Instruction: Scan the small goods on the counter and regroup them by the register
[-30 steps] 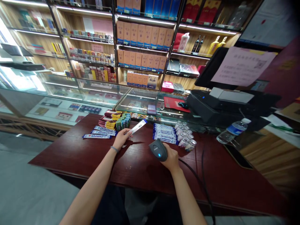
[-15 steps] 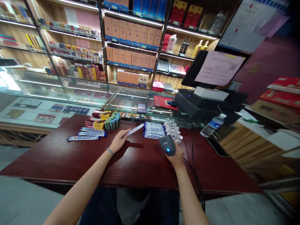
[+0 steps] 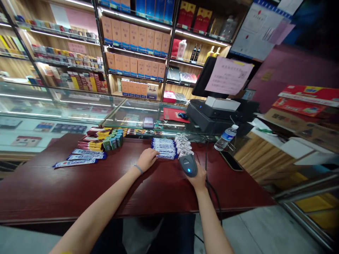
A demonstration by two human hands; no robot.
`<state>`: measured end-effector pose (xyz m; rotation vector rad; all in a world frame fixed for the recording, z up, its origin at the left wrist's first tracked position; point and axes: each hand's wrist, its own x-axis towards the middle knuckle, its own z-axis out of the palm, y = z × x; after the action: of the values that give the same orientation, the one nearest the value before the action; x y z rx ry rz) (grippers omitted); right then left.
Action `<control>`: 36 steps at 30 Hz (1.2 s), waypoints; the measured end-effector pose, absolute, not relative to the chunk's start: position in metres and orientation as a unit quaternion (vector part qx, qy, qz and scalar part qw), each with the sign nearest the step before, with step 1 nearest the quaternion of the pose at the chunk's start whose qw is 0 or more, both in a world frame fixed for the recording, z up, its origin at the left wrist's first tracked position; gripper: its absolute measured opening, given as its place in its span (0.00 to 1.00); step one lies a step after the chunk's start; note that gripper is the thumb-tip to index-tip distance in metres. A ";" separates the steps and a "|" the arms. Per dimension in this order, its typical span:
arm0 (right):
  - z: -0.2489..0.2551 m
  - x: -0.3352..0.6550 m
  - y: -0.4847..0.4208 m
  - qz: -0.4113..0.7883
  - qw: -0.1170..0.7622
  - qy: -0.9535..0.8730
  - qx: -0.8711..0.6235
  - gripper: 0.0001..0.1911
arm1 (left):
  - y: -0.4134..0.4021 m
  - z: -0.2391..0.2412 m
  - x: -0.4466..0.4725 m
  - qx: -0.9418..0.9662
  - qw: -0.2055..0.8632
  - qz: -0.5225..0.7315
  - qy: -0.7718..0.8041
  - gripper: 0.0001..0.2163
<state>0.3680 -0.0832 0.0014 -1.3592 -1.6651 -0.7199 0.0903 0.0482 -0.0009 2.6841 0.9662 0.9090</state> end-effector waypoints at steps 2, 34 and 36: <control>-0.001 0.369 -0.084 -0.292 0.419 -0.664 -0.546 0.27 | 0.049 -0.003 0.098 0.892 0.050 0.294 0.339 0.09; 0.005 0.361 -0.088 -0.253 0.459 -0.650 -0.551 0.24 | 0.088 -0.019 0.135 0.841 0.037 0.273 0.465 0.10; 0.005 0.360 -0.088 -0.254 0.458 -0.651 -0.550 0.24 | 0.087 -0.019 0.135 0.841 0.039 0.276 0.465 0.11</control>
<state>0.3605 -0.0876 0.0049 -1.3549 -1.6027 -0.6258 0.1347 0.0872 -0.0189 2.5766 1.4248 0.8448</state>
